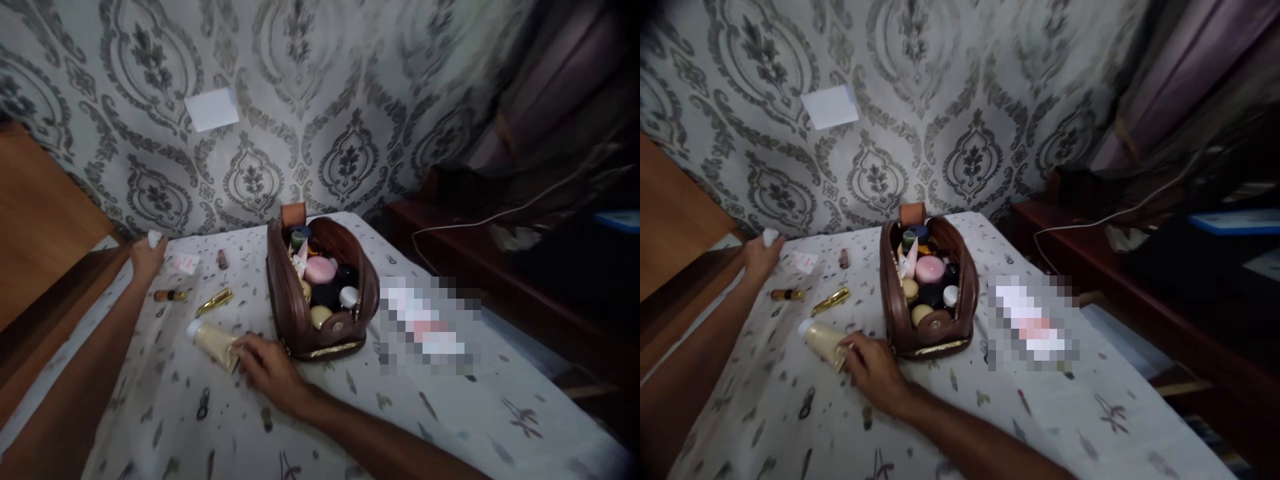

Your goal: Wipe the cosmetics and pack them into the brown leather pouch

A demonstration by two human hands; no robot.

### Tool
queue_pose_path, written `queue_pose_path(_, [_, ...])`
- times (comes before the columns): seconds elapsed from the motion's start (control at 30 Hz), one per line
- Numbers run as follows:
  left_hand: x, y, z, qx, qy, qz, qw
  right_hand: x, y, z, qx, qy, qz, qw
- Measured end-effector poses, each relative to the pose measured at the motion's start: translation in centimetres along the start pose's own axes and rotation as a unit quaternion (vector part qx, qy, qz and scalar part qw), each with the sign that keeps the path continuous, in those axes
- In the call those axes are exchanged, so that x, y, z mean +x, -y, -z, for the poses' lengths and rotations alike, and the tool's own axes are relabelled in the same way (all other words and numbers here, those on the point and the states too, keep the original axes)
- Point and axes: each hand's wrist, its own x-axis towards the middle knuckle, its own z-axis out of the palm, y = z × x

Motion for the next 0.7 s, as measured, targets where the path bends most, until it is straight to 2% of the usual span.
queue_pose_path(0.1, [-3.4,-1.4,2.1,-0.006,-0.047,-0.007,0.999,-0.2,0.1,-0.2,0.038,0.006,0.002,0.999])
queue_pose_path(0.2, [-9.2,-3.8,4.0,-0.023,-0.072,-0.06,0.995,-0.6,1.1,-1.1,0.102,0.017,0.003,0.995])
queue_pose_path(0.27, [-13.7,-5.6,5.1,-0.058,-0.113,-0.177,0.976,-1.0,2.1,-1.9,0.188,0.024,-0.01,0.982])
queue_pose_path(0.37, [-19.8,-7.6,6.4,-0.073,-0.096,-0.369,0.921,-1.5,3.5,-3.1,0.348,0.036,-0.059,0.935])
queue_pose_path(0.43, [-22.6,-8.4,6.9,-0.09,-0.089,-0.437,0.891,-1.9,3.9,-3.7,0.422,0.026,-0.106,0.9])
queue_pose_path(0.57, [-25.0,-8.7,7.1,-0.091,-0.079,-0.49,0.864,-2.9,4.0,-4.2,0.472,-0.04,-0.148,0.868])
queue_pose_path(0.63, [-25.2,-8.7,7.0,-0.089,-0.07,-0.49,0.864,-3.2,4.1,-4.2,0.487,-0.049,-0.145,0.86])
queue_pose_path(0.7, [-25.3,-8.6,6.8,-0.131,-0.027,-0.474,0.87,-3.4,4.2,-4.1,0.501,-0.048,-0.144,0.852])
